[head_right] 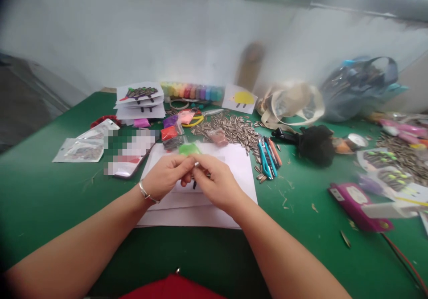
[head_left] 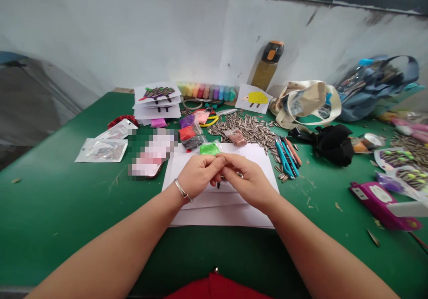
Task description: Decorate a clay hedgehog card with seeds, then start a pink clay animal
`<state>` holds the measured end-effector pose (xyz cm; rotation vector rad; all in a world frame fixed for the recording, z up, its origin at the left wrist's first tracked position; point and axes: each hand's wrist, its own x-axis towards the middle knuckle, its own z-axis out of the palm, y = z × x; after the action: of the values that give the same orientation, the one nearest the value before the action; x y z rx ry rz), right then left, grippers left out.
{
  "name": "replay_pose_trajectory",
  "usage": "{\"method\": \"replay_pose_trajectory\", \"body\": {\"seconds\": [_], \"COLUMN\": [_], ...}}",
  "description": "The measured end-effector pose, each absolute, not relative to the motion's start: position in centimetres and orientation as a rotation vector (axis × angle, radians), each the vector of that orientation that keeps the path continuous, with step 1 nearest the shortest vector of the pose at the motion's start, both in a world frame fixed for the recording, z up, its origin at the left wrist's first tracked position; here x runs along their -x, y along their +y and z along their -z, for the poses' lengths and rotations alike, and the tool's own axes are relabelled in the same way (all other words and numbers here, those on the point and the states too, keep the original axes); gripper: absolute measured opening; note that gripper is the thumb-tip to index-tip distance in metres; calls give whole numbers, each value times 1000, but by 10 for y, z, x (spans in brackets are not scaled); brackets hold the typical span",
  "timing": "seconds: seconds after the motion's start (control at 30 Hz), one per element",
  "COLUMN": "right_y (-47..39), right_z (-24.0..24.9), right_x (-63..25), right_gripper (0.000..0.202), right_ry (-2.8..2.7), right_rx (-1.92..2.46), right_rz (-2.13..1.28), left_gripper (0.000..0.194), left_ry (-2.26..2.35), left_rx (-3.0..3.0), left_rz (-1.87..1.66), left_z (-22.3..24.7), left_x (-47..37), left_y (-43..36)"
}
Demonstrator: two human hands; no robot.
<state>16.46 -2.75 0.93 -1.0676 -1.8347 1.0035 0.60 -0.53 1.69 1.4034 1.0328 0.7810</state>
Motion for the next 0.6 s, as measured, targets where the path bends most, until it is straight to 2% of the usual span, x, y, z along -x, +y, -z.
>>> {"method": "replay_pose_trajectory", "body": {"seconds": [0.27, 0.6], "right_y": [-26, -20], "right_z": [-7, 1], "right_x": [-163, -160], "right_gripper": [21, 30], "right_ry": [-1823, -1778], "right_rx": [1088, 1179], "right_rz": [-999, -911], "left_gripper": [50, 39], "left_ry": [961, 861], "left_rx": [-1280, -1098], "left_rz": [-755, -704], "left_z": [-13, -9], "left_x": [-6, -4], "left_y": [-6, -5]}}
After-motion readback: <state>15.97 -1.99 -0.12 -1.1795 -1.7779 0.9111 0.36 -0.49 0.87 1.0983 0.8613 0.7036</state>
